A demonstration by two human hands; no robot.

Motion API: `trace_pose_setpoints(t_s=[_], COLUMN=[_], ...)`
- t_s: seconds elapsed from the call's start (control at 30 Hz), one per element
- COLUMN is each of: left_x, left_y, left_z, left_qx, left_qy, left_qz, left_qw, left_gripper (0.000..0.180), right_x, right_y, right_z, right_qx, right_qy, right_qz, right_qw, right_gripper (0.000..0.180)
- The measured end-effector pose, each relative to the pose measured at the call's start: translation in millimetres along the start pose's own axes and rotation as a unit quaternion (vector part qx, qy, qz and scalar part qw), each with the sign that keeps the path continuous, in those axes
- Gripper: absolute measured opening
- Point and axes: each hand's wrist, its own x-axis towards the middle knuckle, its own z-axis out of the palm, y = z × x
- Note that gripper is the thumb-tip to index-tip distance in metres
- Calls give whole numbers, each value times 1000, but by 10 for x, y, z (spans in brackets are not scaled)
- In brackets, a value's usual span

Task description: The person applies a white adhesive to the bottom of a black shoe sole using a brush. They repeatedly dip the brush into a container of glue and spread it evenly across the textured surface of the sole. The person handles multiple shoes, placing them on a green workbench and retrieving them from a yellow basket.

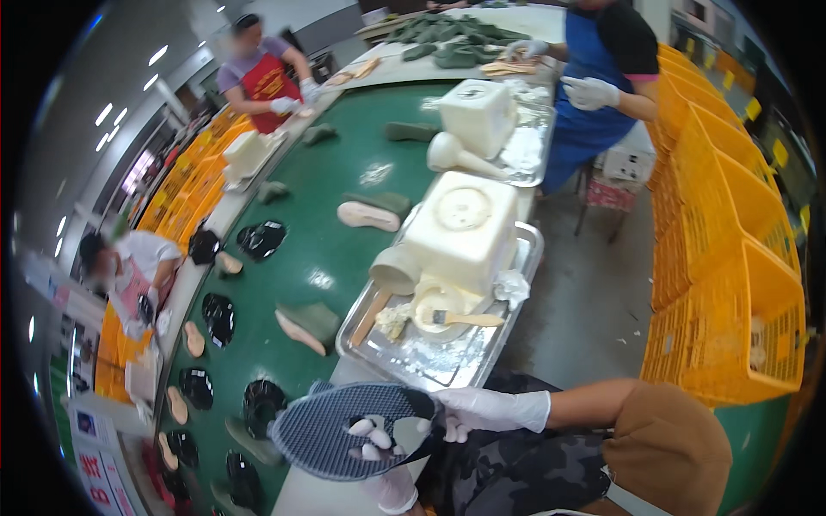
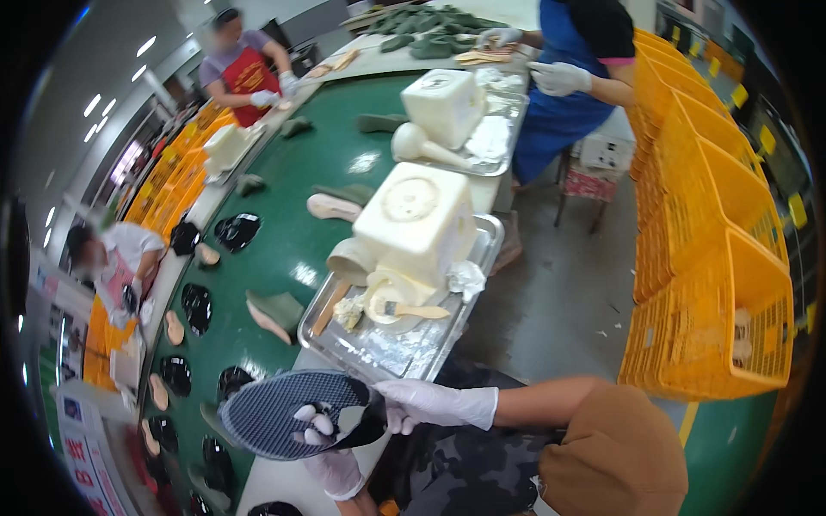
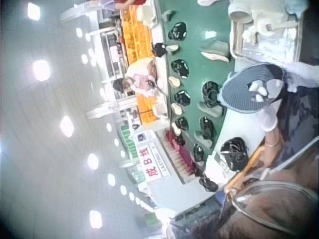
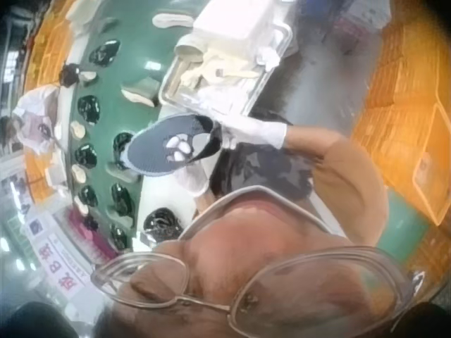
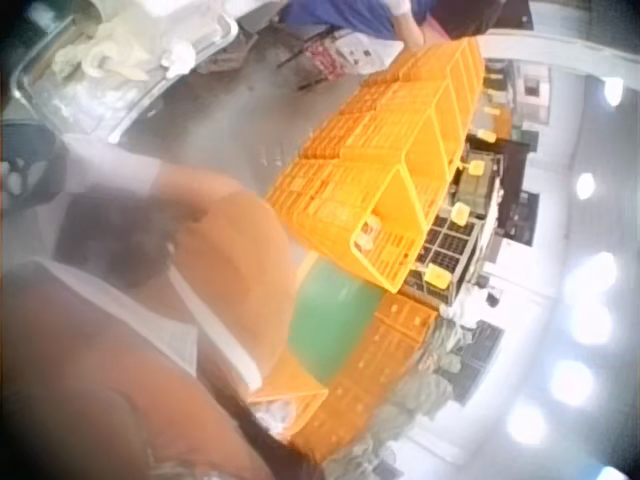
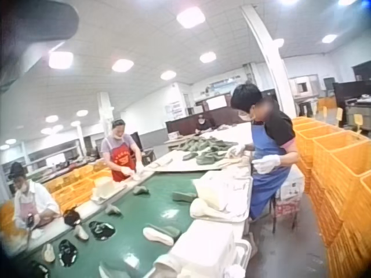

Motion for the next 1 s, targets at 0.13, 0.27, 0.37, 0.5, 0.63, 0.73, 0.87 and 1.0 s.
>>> trace_pose_setpoints(t_s=[0.13, 0.27, 0.37, 0.5, 0.63, 0.73, 0.87, 1.0], left_x=[-66, -129, -156, -121, -89, -143, -177, -305], left_y=[98, 76, 65, 33, -74, -81, -122, -305], left_z=[84, -71, -93, -152, -141, -80, -301, -535], left_qx=[6, -18, -16, 4, 90, 97, 305, 416], left_qy=[18, 7, -3, -49, 15, 48, 26, 16], left_qz=[-32, -60, -54, -45, -17, -16, -17, 41], left_qw=[999, 998, 998, 998, 996, 994, 952, 908], left_gripper=[31, 28, 28, 31, 37, 23, 29, 33], right_x=[-39, -15, -42, -58, -71, -54, 165, 392], right_y=[16, 0, 54, 51, -83, -301, -803, -1480], right_z=[-43, -34, -84, 16, 134, 177, 454, 376], right_qx=[117, 208, 276, 265, 209, 161, 65, -184], right_qy=[-68, -105, -130, -109, -85, -103, 42, -12], right_qz=[78, 140, 172, 165, 101, 53, -120, -204], right_qw=[988, 962, 937, 944, 969, 980, 990, 961], right_gripper=[38, 35, 30, 23, 24, 36, 36, 37])
